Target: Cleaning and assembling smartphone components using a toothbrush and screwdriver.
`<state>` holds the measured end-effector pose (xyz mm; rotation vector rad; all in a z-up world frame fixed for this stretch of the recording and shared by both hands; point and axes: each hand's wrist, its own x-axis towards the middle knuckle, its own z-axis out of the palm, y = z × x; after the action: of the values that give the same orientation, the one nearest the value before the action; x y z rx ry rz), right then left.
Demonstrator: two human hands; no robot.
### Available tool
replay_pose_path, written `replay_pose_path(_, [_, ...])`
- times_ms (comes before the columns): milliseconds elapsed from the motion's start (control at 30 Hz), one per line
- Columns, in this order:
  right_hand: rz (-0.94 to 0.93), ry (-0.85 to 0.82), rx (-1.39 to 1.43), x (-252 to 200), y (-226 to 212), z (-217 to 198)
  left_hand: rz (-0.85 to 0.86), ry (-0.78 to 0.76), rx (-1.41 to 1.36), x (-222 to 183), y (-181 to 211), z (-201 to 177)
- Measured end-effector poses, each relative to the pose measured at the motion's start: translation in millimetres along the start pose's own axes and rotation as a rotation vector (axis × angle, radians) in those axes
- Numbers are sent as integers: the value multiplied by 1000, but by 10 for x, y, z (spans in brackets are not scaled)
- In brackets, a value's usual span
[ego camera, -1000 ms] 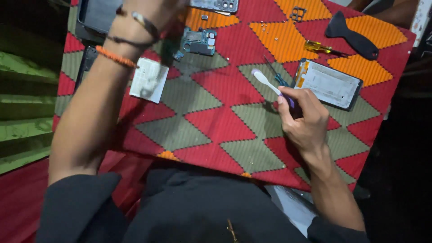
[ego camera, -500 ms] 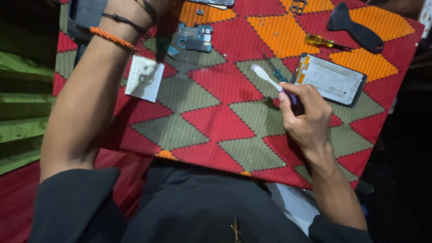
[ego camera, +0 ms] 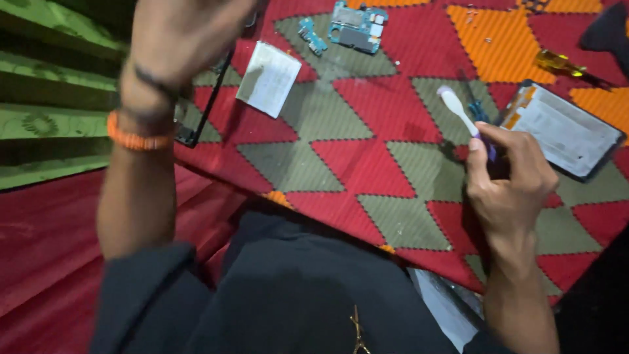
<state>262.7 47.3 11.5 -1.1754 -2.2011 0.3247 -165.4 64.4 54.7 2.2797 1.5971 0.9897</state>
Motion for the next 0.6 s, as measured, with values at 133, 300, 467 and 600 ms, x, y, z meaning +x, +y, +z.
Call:
replay_pose_path(133, [-1, -4, -11, -34, 20, 14, -196, 30, -74, -230, 237, 20])
replay_pose_path(300, [15, -5, -26, -64, 35, 50, -635, 239, -279, -647, 363, 139])
replay_pose_path(467, [16, 19, -41, -98, 77, 59, -702, 347, -217, -970, 172, -110])
replay_pose_path(600, [-5, 3, -53, -116, 101, 80, -730, 378, -134, -1043, 114, -174])
